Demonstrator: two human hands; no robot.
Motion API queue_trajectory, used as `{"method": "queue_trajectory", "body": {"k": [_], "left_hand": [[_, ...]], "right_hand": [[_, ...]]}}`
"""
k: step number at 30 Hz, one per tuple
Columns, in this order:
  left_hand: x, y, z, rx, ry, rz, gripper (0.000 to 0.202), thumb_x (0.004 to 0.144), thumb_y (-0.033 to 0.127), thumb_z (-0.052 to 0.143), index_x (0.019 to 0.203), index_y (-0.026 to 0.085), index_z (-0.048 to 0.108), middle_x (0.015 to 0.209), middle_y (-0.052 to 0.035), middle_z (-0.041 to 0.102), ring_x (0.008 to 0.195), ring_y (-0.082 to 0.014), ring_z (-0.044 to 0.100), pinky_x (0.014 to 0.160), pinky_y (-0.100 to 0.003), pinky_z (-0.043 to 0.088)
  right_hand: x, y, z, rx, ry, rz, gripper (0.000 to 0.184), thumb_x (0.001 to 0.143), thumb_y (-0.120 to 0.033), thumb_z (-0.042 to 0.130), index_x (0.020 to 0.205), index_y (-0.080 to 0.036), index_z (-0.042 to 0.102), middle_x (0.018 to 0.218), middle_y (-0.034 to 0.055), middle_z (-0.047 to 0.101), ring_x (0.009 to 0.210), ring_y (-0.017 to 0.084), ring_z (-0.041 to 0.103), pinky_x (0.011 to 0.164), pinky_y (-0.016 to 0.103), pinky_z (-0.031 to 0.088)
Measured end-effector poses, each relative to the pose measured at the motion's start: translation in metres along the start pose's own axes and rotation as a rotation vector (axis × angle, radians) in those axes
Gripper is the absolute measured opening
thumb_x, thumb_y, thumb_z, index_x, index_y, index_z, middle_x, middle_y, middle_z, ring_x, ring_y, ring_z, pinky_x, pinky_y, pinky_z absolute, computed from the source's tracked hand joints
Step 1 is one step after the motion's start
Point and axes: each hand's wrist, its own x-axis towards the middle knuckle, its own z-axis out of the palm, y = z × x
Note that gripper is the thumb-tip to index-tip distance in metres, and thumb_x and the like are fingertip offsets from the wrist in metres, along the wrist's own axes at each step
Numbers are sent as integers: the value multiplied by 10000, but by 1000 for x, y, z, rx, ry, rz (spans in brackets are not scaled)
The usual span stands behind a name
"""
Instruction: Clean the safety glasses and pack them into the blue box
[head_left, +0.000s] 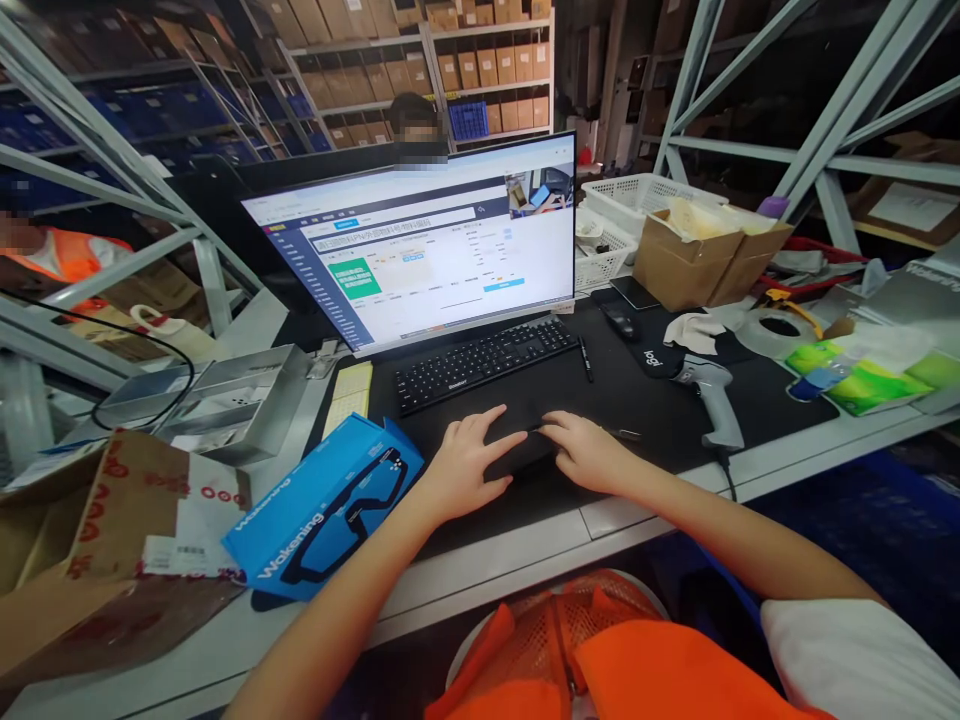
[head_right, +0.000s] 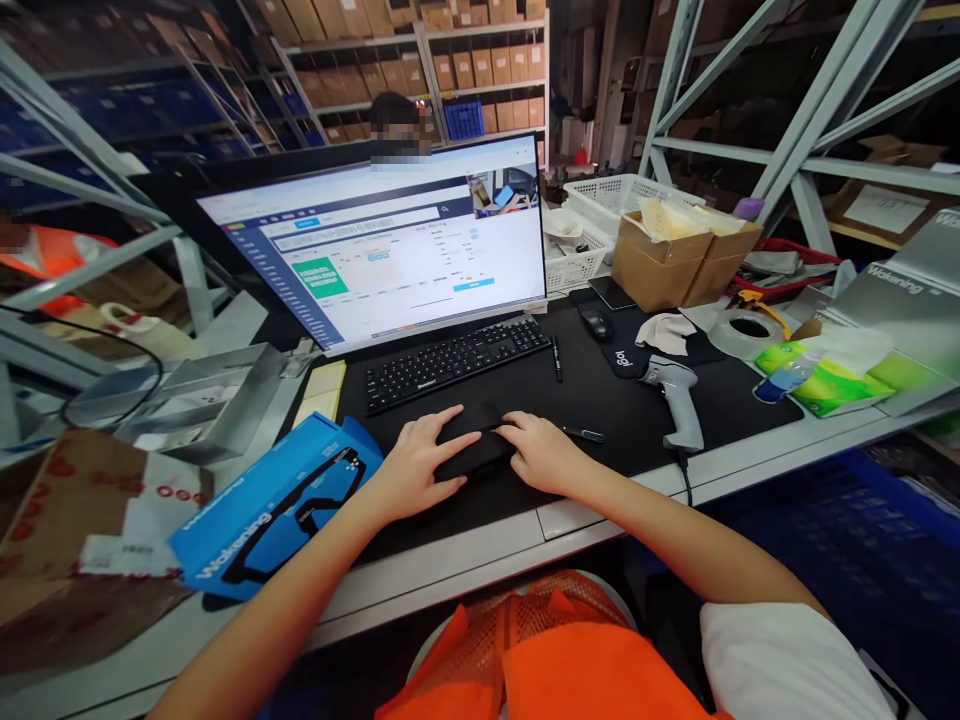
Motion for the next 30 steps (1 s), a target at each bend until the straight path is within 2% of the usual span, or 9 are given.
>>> {"method": "queue_trajectory", "body": {"k": [3,6,10,12,15,17,21,25,30], "left_hand": [[15,13,-2,60,-130,-102,651,850,335,854,1474,298,671,1753,-184,288,1504,-467,422,1144,-687,413],[25,17,-4,44,-166,-117,556,826,340,879,1352,242,731,1717,-201,356,1483,-458,460,1148,-676,422],[22,12,-2,-79,-90,-123,530,802,281,888,1280,144,705,1638,-234,464,1503,-418,474,1199,-606,436],[12,4,-2,-142,-30,-167,723,763,255,912,1411,115,625,1619,-242,485,1535,-405,448,1240,-586,417],[-12,-11,-4,-199,11,-265,1093,731,281,946,1658,136,386,1628,-222,486,1518,-412,466,1268,-627,380],[-28,-19,-1,-292,35,-335,1160,759,341,942,1706,150,300,1606,-213,513,1470,-403,521,1244,-615,423],[-40,-16,15,-464,269,-249,935,816,476,914,1591,157,499,1528,-194,581,1410,-366,578,1215,-526,484],[-42,-5,22,-554,507,-164,832,886,698,796,1497,175,587,1467,-179,619,1363,-341,605,1182,-494,503],[-55,1,18,-743,555,-360,451,1022,535,654,1298,182,703,1150,-104,725,1013,-221,698,891,-347,568]], "right_hand": [[5,0,-6,-90,-156,107,449,903,-79,545,1302,-74,751,1360,205,703,1250,339,690,1123,512,536],[11,-3,-18,-109,-119,110,487,901,-105,593,1371,-95,725,1472,203,651,1383,354,614,1183,534,478],[36,-20,-18,-129,-166,-30,1136,753,-329,907,1721,-120,352,1768,269,257,1655,492,172,1265,766,223],[51,-27,-14,-160,-222,-64,1297,703,-398,968,1753,-117,260,1717,306,338,1623,506,250,1252,811,168],[60,-30,-12,-188,-254,-109,1233,767,-422,939,1751,-118,262,1493,276,591,1434,434,541,1260,792,191],[59,-29,-12,-191,-264,-119,1165,789,-433,921,1732,-116,313,1411,258,638,1353,411,603,1251,804,201],[55,-38,-12,-189,-214,-144,1093,760,-386,937,1670,-82,414,1453,288,603,1412,451,552,1235,846,181],[56,-44,-20,2,-181,-207,983,745,-351,941,1595,-116,507,1398,219,655,1317,380,638,1212,638,450],[45,-25,-40,197,-102,-141,1006,758,-379,910,1635,-205,447,1553,184,573,1423,356,594,1201,527,503]]}}
